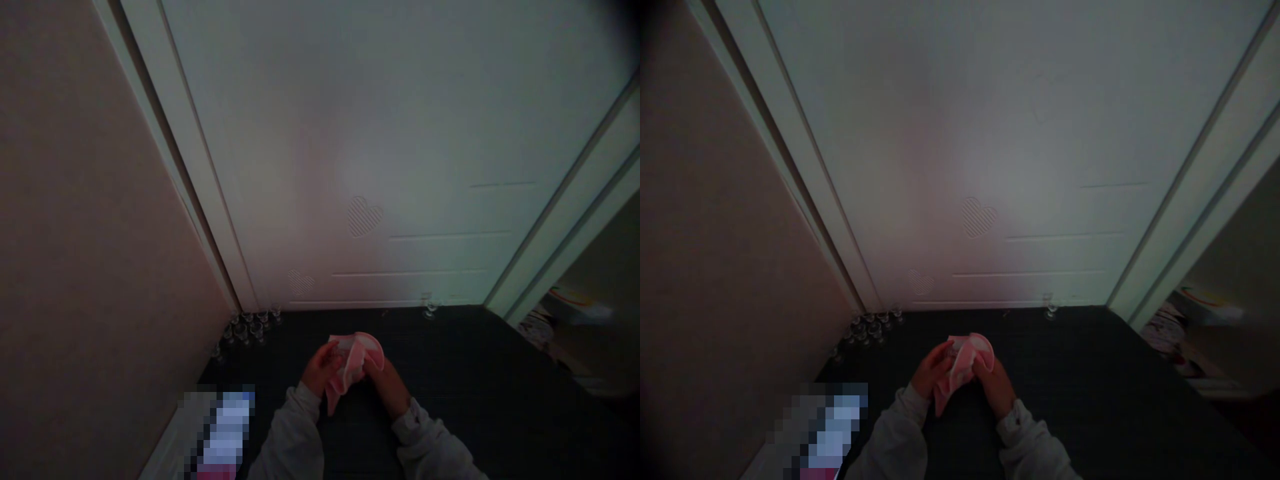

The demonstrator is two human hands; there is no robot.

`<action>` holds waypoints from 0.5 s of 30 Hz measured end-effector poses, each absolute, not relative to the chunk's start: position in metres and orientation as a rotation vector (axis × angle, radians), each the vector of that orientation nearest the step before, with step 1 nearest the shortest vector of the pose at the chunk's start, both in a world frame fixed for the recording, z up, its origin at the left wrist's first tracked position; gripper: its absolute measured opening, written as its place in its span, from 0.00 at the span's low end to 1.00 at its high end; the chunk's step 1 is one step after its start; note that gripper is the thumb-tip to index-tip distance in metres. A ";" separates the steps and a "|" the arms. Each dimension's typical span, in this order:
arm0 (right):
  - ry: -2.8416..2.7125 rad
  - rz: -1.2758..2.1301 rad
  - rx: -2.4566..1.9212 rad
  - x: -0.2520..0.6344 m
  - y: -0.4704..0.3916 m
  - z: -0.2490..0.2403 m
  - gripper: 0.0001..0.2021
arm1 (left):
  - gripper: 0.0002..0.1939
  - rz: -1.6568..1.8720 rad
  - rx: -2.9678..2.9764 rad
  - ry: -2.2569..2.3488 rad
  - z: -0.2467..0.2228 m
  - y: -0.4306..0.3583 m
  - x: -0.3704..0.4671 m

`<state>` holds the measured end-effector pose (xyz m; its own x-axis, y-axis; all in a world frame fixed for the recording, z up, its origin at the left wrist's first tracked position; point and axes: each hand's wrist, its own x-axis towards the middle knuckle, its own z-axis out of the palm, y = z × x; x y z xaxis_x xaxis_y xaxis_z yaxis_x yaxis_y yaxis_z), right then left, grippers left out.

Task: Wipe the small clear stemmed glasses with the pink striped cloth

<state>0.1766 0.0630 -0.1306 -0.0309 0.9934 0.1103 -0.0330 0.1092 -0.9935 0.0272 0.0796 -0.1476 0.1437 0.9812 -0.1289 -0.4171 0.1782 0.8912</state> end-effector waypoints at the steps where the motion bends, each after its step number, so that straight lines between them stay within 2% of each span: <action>1: -1.273 1.186 -1.077 0.176 0.063 -0.132 0.19 | 0.30 1.188 0.853 0.868 -0.148 0.079 0.027; 11: -1.283 1.043 -1.134 0.169 0.055 -0.139 0.20 | 0.49 1.096 1.073 0.819 -0.149 0.067 0.034; 15: -1.283 1.074 -1.086 0.170 0.055 -0.139 0.21 | 0.53 1.051 1.028 0.897 -0.149 0.066 0.035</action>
